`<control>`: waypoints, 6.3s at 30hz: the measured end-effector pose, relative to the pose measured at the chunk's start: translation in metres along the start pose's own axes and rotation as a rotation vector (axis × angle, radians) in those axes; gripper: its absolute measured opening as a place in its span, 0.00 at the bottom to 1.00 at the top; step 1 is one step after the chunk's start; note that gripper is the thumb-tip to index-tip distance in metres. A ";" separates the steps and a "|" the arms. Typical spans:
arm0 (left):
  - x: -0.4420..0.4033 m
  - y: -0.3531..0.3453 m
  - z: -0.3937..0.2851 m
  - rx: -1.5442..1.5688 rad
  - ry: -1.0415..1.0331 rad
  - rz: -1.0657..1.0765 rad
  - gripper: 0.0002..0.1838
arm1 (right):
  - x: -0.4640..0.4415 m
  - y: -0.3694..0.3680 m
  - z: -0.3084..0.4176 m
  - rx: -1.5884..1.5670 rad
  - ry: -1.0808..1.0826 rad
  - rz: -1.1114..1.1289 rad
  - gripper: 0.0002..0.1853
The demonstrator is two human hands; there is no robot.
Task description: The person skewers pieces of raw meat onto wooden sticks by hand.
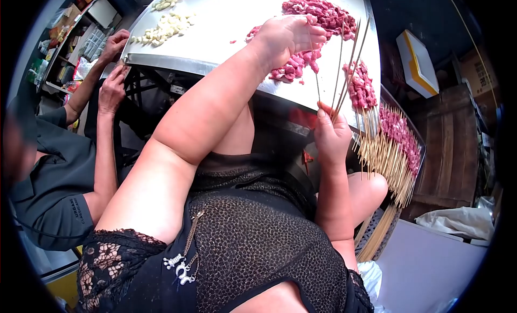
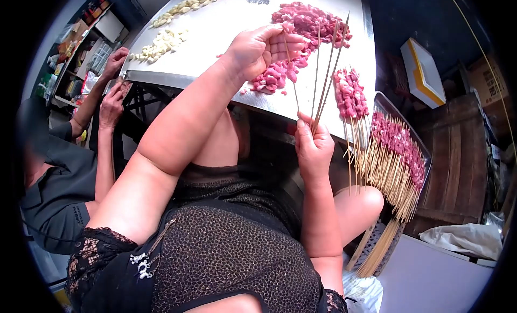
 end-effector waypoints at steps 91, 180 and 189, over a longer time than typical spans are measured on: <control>-0.011 0.061 -0.030 -0.442 -0.149 -0.265 0.10 | 0.009 0.017 -0.004 0.078 -0.076 0.045 0.11; 0.005 -0.027 0.012 0.043 -0.006 0.016 0.12 | 0.019 0.026 0.015 0.033 0.009 -0.055 0.10; 0.005 -0.034 0.014 -0.034 0.012 0.056 0.12 | 0.010 0.024 0.010 0.015 0.043 -0.050 0.10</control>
Point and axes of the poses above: each hand's wrist, its own x-axis away from the middle knuckle, its own y-axis out of the back of the hand, z = x × y, the point moved 9 cm from there along -x, towards the middle knuckle, and after that the axes turned 2 degrees about -x, right-handed, at the moved point
